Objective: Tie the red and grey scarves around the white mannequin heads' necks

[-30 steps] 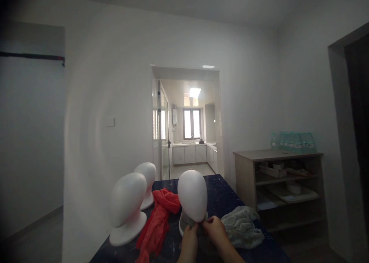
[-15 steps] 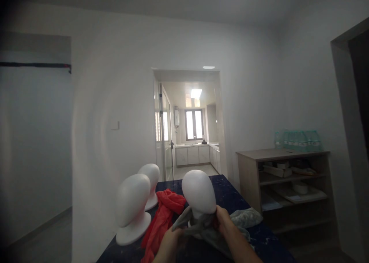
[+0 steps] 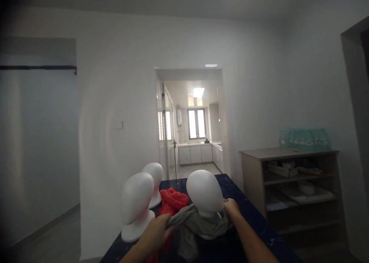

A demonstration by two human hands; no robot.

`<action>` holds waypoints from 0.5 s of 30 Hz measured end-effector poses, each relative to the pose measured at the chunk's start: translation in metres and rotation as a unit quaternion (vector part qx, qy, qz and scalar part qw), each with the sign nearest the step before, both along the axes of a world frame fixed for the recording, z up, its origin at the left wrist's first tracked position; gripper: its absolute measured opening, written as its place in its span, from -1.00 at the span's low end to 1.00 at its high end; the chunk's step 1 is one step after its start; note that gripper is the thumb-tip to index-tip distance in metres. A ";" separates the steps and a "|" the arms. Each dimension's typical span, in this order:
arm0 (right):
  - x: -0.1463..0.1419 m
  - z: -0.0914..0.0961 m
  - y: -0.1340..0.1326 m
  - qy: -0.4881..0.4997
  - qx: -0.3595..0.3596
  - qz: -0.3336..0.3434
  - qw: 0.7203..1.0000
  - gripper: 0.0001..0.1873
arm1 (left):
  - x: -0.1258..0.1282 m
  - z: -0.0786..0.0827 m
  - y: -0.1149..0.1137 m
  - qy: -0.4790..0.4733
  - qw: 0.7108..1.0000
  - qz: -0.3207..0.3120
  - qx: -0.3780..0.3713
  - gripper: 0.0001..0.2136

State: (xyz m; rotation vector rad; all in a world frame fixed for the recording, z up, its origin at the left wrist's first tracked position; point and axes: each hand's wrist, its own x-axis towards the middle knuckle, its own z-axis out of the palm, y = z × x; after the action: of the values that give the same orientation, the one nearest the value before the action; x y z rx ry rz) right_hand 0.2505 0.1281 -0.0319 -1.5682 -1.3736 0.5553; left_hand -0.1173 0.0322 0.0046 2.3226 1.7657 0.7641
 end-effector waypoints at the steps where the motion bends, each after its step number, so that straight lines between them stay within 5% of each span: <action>1: 0.006 0.003 0.000 -0.042 -0.004 -0.005 0.999 -0.86 | -0.002 0.004 -0.001 0.070 0.997 0.000 0.022 -0.86; 5: 0.022 0.015 -0.006 -0.206 0.017 -0.005 0.978 -0.85 | -0.004 0.014 0.002 0.190 0.980 0.026 0.050 -0.79; 9: 0.021 0.017 -0.016 -0.313 0.046 -0.005 0.949 -0.70 | -0.004 0.016 0.010 0.177 0.980 0.071 0.050 -0.70; 12: 0.013 0.007 -0.027 -0.353 0.055 -0.003 0.934 -0.66 | -0.002 0.015 0.016 0.002 0.997 0.073 0.013 -0.82; 15: 0.001 -0.011 -0.038 -0.339 0.068 0.004 0.938 -0.57 | 0.004 0.014 0.026 -0.195 0.979 0.024 -0.052 -0.84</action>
State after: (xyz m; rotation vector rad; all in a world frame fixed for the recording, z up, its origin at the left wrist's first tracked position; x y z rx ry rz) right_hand 0.2510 0.0896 -0.0434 -1.7121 -1.8757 -0.1081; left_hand -0.1136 0.0586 0.0184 1.9084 1.6452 1.0251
